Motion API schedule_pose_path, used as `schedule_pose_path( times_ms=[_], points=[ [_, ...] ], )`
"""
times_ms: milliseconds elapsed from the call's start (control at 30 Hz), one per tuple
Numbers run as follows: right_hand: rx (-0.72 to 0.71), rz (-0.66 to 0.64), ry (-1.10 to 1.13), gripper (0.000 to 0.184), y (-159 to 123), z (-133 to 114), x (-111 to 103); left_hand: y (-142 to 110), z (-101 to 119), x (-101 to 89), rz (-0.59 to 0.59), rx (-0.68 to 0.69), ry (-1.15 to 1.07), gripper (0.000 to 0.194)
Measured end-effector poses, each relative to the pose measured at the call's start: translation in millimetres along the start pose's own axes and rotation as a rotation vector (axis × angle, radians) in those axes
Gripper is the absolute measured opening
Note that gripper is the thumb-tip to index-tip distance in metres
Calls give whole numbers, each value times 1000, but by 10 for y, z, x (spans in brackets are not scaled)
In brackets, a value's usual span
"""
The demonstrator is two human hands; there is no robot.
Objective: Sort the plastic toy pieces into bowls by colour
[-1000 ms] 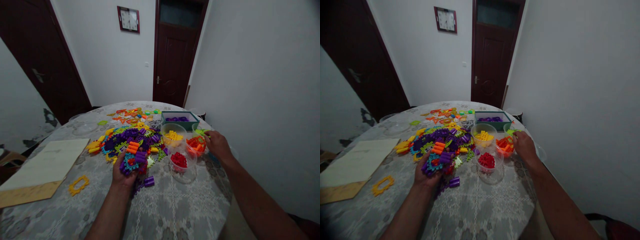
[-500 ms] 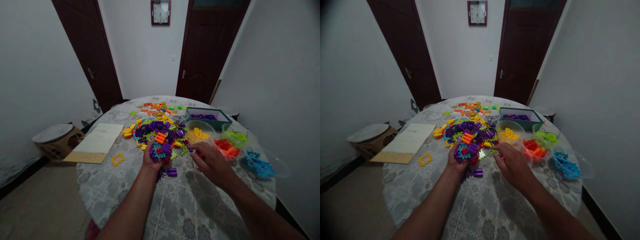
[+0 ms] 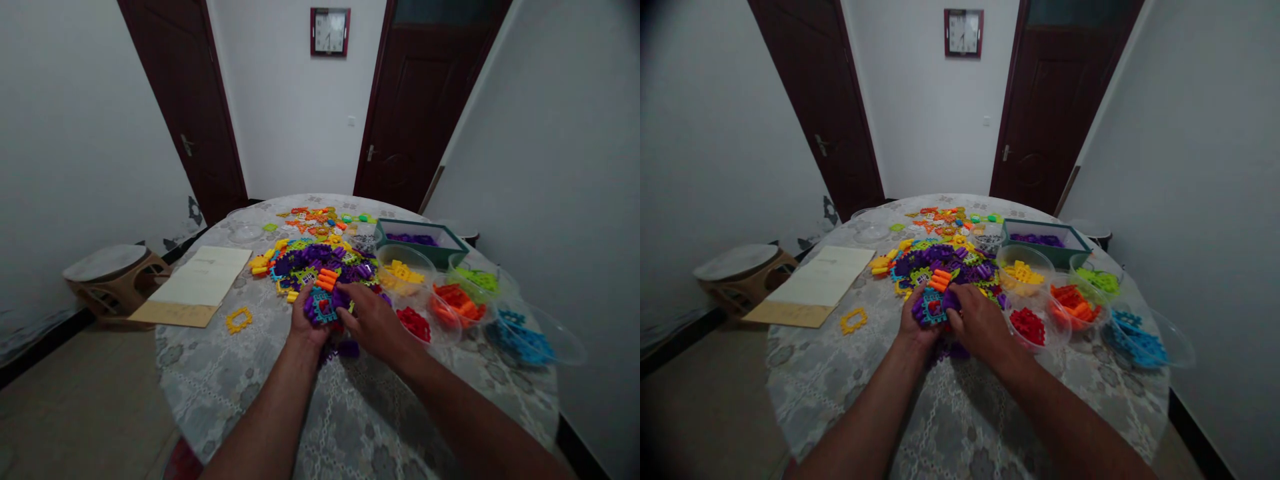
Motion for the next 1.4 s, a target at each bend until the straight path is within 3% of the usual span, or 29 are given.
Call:
schedule_pose_path(
  times_ms=[133, 233, 333, 433, 500, 633, 667, 733, 900, 1000, 1067, 1233, 1400],
  points=[
    [-4, 27, 3, 41, -4, -66, -58, -5, 23, 7, 6, 23, -8, 30],
    [28, -12, 8, 35, 16, -105, -231, -1, 32, -9, -42, 37, 14, 31],
    [81, -151, -34, 30, 122, -4, -538, -2, 31, -35, -51, 37, 28, 32],
    [153, -180, -139, 26, 355, 342, -955, -15, 19, -49, -39, -13, 36, 34],
    [200, -33, -266, 28, 554, 655, -1246, -24, 10, -50, -42, -61, 39, 35],
    [152, 447, -513, 47, 840, 1039, -1617, -34, -2, -42, -29, -85, 17, 35],
    [119, 485, -523, 48, 860, 1034, -1619, -36, -5, -40, -19, -87, 6, 35],
    [77, 426, -466, 43, 834, 909, -1491, -42, -14, -32, -1, -94, -17, 33],
    [81, -9, -182, 34, 569, 345, -688, -53, -32, 0, -50, -108, -23, 34],
    [78, -106, -103, 33, 466, 153, -295, -49, -30, 15, -69, -104, -15, 30],
    [93, -125, -66, 29, 447, 104, -171, -44, -22, 18, -35, -92, -1, 25],
    [135, -61, 10, 15, 419, 16, -226, -32, 2, 22, -33, -108, 49, 27],
    [176, 46, 119, 15, 219, -59, -586, -30, 21, 2, -60, -119, 83, 34]
  ],
)
Point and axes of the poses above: each hand's wrist, its own y-axis towards the middle knuckle, its own x-axis out of the palm, z = x × y, the point moved 1 cm from there along y, towards the middle knuckle, and after that the axes turned 11 degrees about y, right-handed, at the moved point
